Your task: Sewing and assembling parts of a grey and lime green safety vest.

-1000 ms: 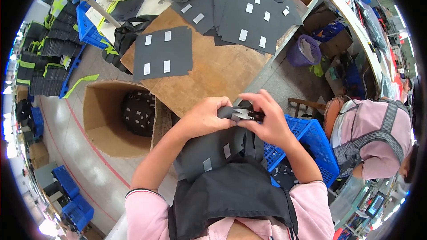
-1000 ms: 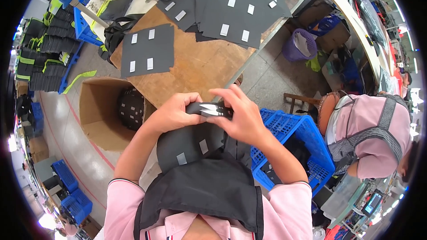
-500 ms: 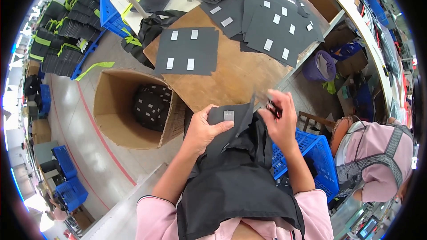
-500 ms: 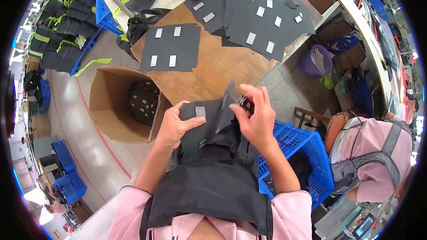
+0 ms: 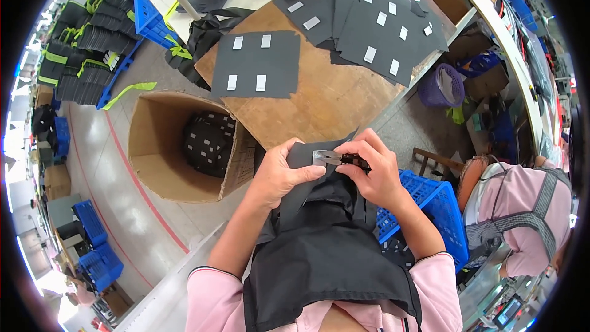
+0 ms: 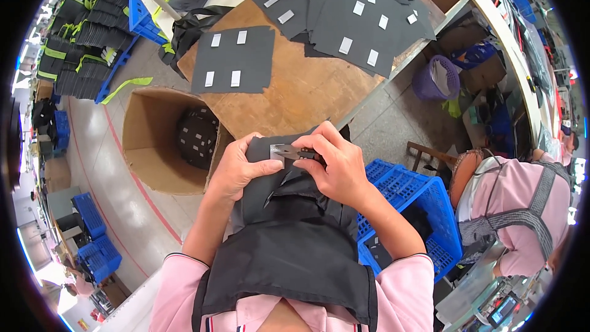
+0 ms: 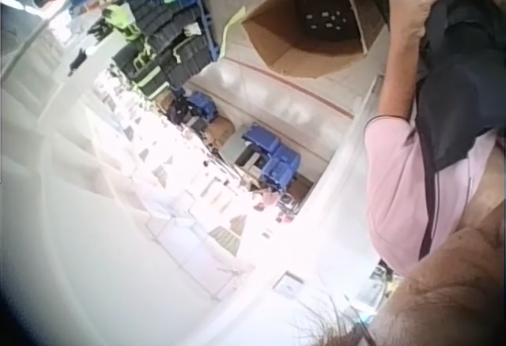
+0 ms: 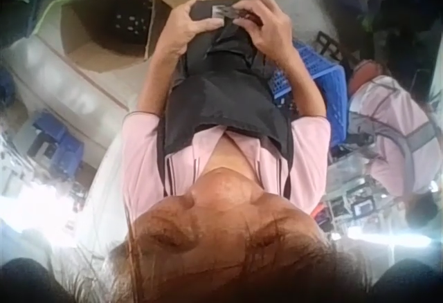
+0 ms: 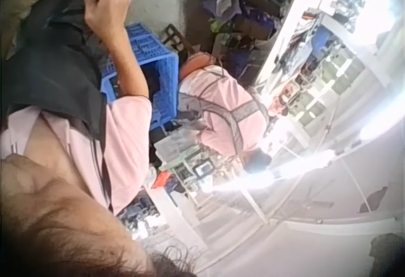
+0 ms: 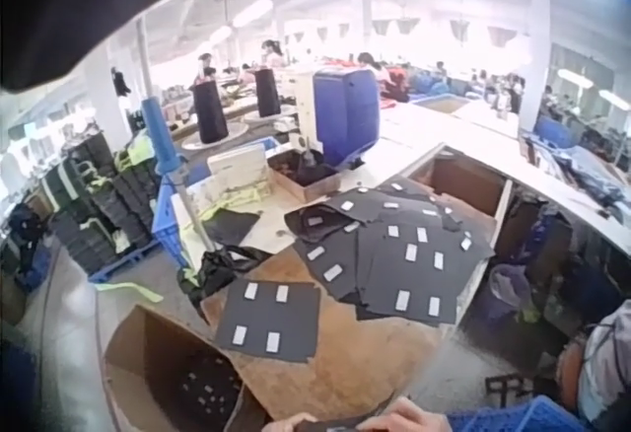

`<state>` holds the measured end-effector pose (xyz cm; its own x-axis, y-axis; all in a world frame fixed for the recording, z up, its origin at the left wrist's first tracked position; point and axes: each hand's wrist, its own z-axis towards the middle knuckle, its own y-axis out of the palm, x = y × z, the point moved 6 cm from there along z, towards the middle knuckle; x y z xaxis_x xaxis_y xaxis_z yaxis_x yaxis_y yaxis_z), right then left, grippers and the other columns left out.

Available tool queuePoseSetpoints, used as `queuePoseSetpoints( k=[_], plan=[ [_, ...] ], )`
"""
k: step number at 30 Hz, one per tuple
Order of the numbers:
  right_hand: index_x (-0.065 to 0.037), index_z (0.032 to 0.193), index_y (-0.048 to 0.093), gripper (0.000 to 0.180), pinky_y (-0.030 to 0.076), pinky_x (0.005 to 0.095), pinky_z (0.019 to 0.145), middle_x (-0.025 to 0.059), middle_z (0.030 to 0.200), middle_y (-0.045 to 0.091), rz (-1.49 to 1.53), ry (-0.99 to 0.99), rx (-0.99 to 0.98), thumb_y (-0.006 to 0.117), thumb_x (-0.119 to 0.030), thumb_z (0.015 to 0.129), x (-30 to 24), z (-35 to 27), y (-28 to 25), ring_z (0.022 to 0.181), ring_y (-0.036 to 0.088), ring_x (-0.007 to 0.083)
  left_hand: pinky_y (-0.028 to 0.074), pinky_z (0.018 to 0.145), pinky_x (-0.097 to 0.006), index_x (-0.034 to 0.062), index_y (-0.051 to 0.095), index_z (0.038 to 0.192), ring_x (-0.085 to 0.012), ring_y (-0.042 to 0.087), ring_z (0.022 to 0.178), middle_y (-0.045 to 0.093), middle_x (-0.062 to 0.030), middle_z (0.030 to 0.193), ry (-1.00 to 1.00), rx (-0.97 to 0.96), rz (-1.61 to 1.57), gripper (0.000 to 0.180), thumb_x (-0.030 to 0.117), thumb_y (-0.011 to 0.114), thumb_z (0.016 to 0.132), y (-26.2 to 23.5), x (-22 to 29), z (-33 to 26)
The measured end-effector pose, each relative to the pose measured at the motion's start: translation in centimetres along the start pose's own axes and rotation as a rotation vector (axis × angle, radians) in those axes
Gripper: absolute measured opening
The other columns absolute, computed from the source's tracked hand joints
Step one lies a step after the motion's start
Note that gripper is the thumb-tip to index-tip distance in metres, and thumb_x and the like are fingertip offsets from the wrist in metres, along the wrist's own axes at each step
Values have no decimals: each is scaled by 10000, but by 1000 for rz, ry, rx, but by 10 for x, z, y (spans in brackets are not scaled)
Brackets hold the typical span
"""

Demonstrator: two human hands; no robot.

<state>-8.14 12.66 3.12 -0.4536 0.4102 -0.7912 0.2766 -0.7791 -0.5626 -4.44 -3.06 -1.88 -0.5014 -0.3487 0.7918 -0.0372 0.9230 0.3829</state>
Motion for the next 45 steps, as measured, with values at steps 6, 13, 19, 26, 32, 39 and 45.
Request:
queuePoseSetpoints(
  k=[6, 13, 19, 26, 32, 39, 45],
  plan=[
    [-72, 907, 618, 279, 461, 318, 531, 72, 793, 542, -30, -30, 33, 725, -36, 651, -2, -1, -1, 615, 569, 243, 438, 662, -196, 47, 563, 869, -47, 532, 714, 582, 13, 799, -17, -29, 5, 301, 50, 793, 674, -2, -2, 3],
    [-96, 891, 634, 283, 446, 299, 536, 47, 766, 546, -207, -176, 76, 733, -94, 626, -12, 0, -5, 612, 557, 218, 437, 657, -199, 45, 564, 869, -52, 530, 722, 585, 7, 805, -55, -51, 9, 316, 96, 804, 670, 0, 0, 2],
    [-114, 898, 644, 307, 439, 297, 535, 11, 769, 553, -166, -246, -7, 743, -102, 607, -8, 8, -11, 609, 551, 197, 442, 632, -194, 53, 567, 840, -53, 537, 694, 583, 10, 791, -88, -80, 23, 305, 73, 801, 645, 2, 2, 2],
    [-118, 876, 650, 296, 430, 297, 537, 1, 763, 545, -139, -323, -50, 751, -117, 597, -9, 14, -15, 605, 546, 190, 443, 627, -194, 58, 572, 834, -53, 539, 679, 583, 14, 778, -140, -102, 6, 278, 55, 778, 647, 3, 6, 0],
    [-119, 864, 657, 285, 422, 296, 527, -5, 758, 541, -227, -402, -72, 750, -123, 595, -16, 14, -16, 578, 520, 189, 439, 617, -196, 57, 577, 838, -53, 536, 668, 578, 16, 768, -163, -105, 40, 282, 61, 776, 637, 6, 8, 0],
    [-107, 854, 658, 266, 441, 300, 538, 18, 762, 551, -125, -275, -15, 746, -100, 603, -13, 1, -20, 598, 538, 207, 434, 607, -195, 54, 579, 829, -51, 533, 654, 576, 17, 758, -154, -110, 41, 276, 68, 774, 634, 10, 8, -2],
    [-92, 871, 652, 283, 457, 302, 543, 56, 772, 560, -133, -202, 69, 743, -67, 604, -13, -4, -14, 632, 569, 223, 454, 634, -207, 29, 585, 866, -68, 557, 682, 597, -12, 788, -135, -104, 62, 286, 70, 769, 651, 12, 13, 2]
  ],
)
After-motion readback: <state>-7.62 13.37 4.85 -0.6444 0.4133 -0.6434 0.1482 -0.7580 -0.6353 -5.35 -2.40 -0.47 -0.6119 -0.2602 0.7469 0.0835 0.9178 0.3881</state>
